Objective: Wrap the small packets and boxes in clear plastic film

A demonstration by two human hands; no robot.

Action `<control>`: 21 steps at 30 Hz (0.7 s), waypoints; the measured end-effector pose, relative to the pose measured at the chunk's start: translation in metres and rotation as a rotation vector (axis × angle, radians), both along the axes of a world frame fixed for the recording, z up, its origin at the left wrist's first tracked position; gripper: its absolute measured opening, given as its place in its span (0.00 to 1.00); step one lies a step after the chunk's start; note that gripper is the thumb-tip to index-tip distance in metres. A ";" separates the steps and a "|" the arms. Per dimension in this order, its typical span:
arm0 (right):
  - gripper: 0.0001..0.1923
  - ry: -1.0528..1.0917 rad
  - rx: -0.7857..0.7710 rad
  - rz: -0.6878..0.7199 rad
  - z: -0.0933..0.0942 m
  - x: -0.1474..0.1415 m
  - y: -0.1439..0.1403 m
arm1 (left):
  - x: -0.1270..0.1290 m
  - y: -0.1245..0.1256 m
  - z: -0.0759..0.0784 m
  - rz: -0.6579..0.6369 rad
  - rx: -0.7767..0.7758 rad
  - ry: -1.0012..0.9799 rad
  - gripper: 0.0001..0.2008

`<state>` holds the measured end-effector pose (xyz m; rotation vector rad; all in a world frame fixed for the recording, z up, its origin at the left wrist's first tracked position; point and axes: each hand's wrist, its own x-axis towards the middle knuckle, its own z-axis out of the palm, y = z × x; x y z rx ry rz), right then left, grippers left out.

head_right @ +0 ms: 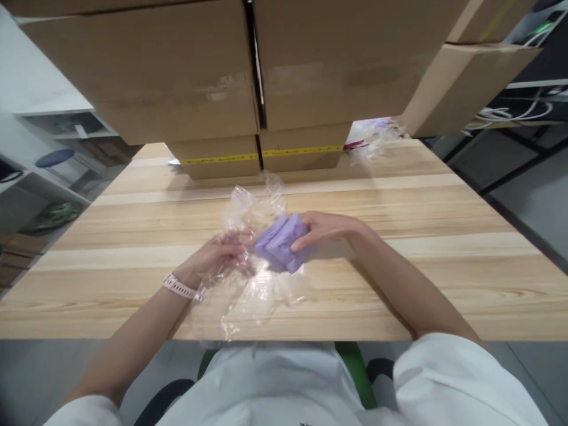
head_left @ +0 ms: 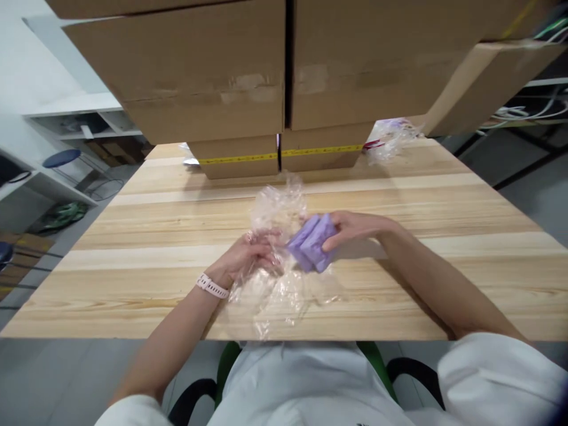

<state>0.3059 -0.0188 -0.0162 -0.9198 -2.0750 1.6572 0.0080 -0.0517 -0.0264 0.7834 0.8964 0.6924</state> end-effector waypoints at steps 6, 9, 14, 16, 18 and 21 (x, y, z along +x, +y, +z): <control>0.22 0.129 -0.172 -0.012 -0.025 -0.065 -0.034 | 0.005 -0.010 0.001 -0.162 0.104 -0.020 0.19; 0.19 0.075 -0.157 -0.120 -0.014 -0.047 -0.035 | -0.004 -0.004 0.002 0.012 0.133 -0.037 0.21; 0.20 0.075 -0.117 -0.795 0.009 0.044 -0.015 | -0.013 0.005 0.003 0.195 0.056 -0.114 0.18; 0.21 0.149 -0.022 -1.167 0.008 0.085 -0.003 | -0.014 0.007 0.002 0.229 0.008 -0.132 0.15; 0.18 0.132 0.084 -1.482 0.003 0.123 0.009 | -0.013 0.008 0.000 0.245 -0.019 -0.144 0.14; 0.22 -0.038 0.162 -1.854 -0.011 0.166 0.024 | -0.012 0.010 -0.004 0.249 -0.044 -0.150 0.14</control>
